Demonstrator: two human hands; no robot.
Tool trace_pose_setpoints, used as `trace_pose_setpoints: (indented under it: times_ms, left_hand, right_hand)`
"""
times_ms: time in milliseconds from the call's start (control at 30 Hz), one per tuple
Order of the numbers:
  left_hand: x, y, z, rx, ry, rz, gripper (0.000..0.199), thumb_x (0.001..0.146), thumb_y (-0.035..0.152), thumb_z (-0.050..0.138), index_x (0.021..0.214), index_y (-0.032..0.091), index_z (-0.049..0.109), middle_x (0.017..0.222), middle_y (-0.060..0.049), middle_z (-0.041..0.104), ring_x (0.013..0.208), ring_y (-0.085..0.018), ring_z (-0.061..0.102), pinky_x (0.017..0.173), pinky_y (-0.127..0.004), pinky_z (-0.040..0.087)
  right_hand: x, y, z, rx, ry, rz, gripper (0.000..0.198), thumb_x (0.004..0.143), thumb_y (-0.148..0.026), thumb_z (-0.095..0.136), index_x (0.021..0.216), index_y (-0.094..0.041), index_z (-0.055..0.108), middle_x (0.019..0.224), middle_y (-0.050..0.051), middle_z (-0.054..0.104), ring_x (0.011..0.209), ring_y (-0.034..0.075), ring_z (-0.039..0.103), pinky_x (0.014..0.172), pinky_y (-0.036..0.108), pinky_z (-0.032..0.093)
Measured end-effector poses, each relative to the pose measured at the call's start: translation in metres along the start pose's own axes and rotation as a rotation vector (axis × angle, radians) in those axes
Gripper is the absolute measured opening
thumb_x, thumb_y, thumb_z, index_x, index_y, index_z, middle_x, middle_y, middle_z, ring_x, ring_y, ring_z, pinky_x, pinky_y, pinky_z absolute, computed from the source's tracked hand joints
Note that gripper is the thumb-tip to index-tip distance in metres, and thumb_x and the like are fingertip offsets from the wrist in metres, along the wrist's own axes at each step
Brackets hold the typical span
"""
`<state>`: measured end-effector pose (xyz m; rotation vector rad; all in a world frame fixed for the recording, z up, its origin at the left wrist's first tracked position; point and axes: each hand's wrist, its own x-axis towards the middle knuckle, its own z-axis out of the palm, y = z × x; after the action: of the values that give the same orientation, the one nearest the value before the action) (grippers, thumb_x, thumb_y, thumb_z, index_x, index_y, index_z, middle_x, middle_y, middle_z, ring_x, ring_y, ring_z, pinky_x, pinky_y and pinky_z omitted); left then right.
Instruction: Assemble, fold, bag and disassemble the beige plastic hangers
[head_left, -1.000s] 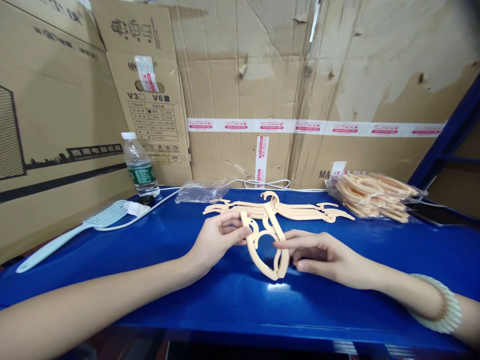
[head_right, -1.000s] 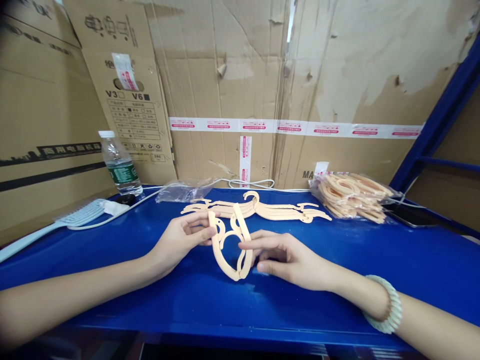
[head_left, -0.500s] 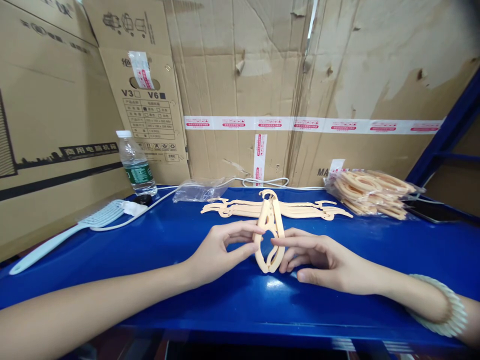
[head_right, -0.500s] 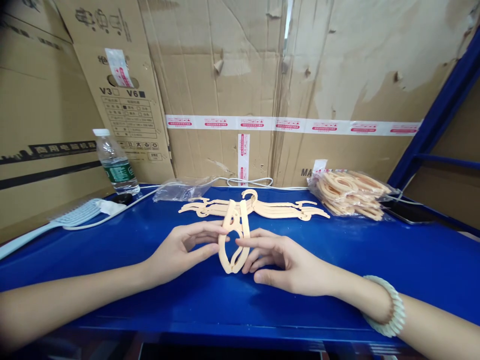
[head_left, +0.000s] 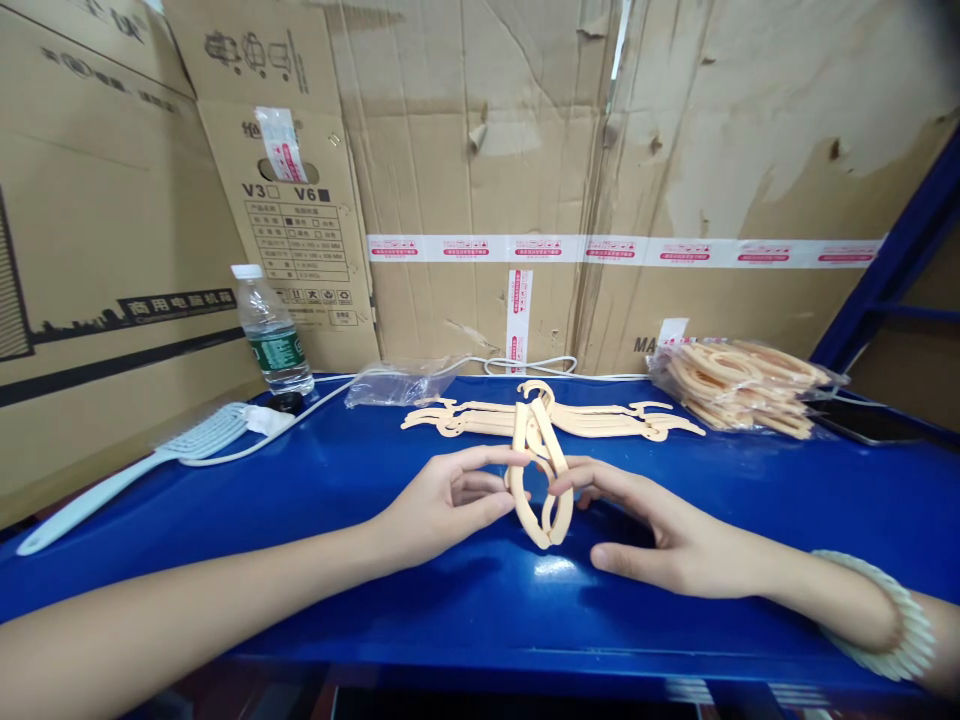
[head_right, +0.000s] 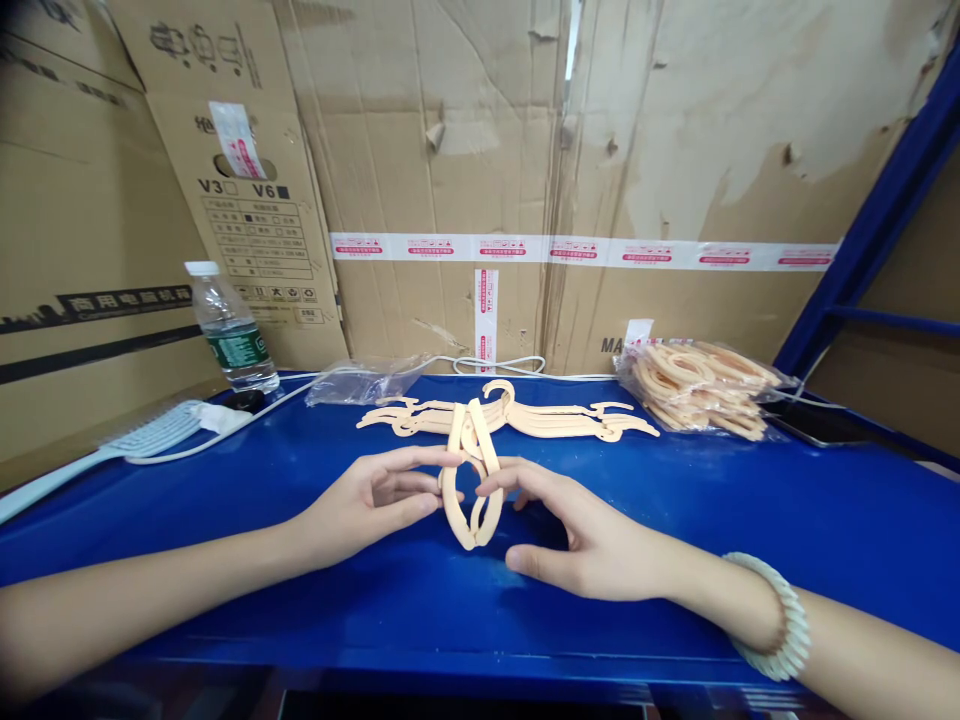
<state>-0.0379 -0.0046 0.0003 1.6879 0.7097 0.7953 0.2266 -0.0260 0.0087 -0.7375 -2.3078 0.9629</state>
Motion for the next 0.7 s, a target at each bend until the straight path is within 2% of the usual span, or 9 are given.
trace_pose_setpoints:
  times_ms: [67, 167, 267, 367, 500, 600, 700]
  left_hand:
    - [0.000, 0.000, 0.001, 0.028, -0.049, -0.021, 0.044, 0.088, 0.026, 0.061, 0.130, 0.017, 0.051, 0.104, -0.010, 0.072, 0.108, -0.028, 0.065, 0.096, -0.045, 0.048]
    - [0.001, -0.001, 0.002, 0.096, -0.060, -0.011, 0.041, 0.089, 0.021, 0.056, 0.129, 0.019, 0.048, 0.118, -0.011, 0.066, 0.113, -0.026, 0.063, 0.099, -0.045, 0.047]
    - [0.000, -0.002, -0.001, 0.338, -0.002, 0.112, 0.036, 0.088, 0.015, 0.052, 0.124, 0.021, 0.051, 0.130, -0.010, 0.059, 0.121, -0.024, 0.057, 0.107, -0.043, 0.041]
    - [-0.001, -0.003, -0.005, 0.649, 0.034, 0.189, 0.041, 0.085, 0.014, 0.056, 0.125, 0.023, 0.052, 0.130, -0.008, 0.058, 0.124, -0.025, 0.052, 0.108, -0.046, 0.039]
    - [-0.003, -0.002, -0.008, 0.765, 0.011, 0.190, 0.036, 0.087, 0.018, 0.056, 0.122, 0.023, 0.055, 0.126, -0.008, 0.060, 0.120, -0.025, 0.054, 0.104, -0.044, 0.042]
    - [-0.004, 0.000, -0.007, 0.781, 0.023, 0.188, 0.032, 0.087, 0.021, 0.058, 0.118, 0.023, 0.057, 0.124, -0.008, 0.061, 0.118, -0.024, 0.055, 0.102, -0.042, 0.043]
    - [-0.005, 0.002, -0.007, 0.782, 0.032, 0.200, 0.022, 0.087, 0.024, 0.059, 0.109, 0.023, 0.060, 0.121, -0.006, 0.064, 0.116, -0.024, 0.057, 0.099, -0.040, 0.044]
  right_hand:
    - [-0.001, 0.000, -0.001, -0.075, -0.004, 0.013, 0.046, 0.089, -0.026, 0.064, 0.131, -0.025, 0.048, 0.131, 0.006, 0.053, 0.121, 0.023, 0.049, 0.106, 0.042, 0.039]
    - [0.000, 0.001, -0.003, -0.135, -0.028, 0.044, 0.051, 0.090, -0.030, 0.063, 0.136, -0.024, 0.043, 0.137, 0.008, 0.049, 0.127, 0.025, 0.044, 0.110, 0.044, 0.035]
    - [0.001, 0.002, -0.003, -0.198, -0.067, 0.053, 0.057, 0.092, -0.031, 0.060, 0.143, -0.024, 0.035, 0.144, 0.009, 0.042, 0.133, 0.026, 0.038, 0.112, 0.045, 0.032]
    - [0.001, 0.001, -0.003, -0.253, -0.097, 0.042, 0.063, 0.093, -0.031, 0.059, 0.147, -0.024, 0.029, 0.149, 0.009, 0.036, 0.135, 0.026, 0.035, 0.114, 0.046, 0.030]
    - [-0.001, 0.001, -0.005, -0.317, -0.106, 0.057, 0.064, 0.094, -0.034, 0.057, 0.149, -0.024, 0.026, 0.150, 0.009, 0.034, 0.136, 0.026, 0.033, 0.114, 0.045, 0.029]
    - [-0.002, 0.001, -0.009, -0.338, -0.076, 0.040, 0.059, 0.095, -0.035, 0.058, 0.146, -0.026, 0.031, 0.145, 0.008, 0.040, 0.133, 0.025, 0.038, 0.113, 0.043, 0.032]
    - [-0.003, 0.001, -0.012, -0.352, -0.049, 0.005, 0.040, 0.096, -0.032, 0.056, 0.135, -0.025, 0.047, 0.133, 0.008, 0.050, 0.124, 0.024, 0.045, 0.107, 0.040, 0.037]
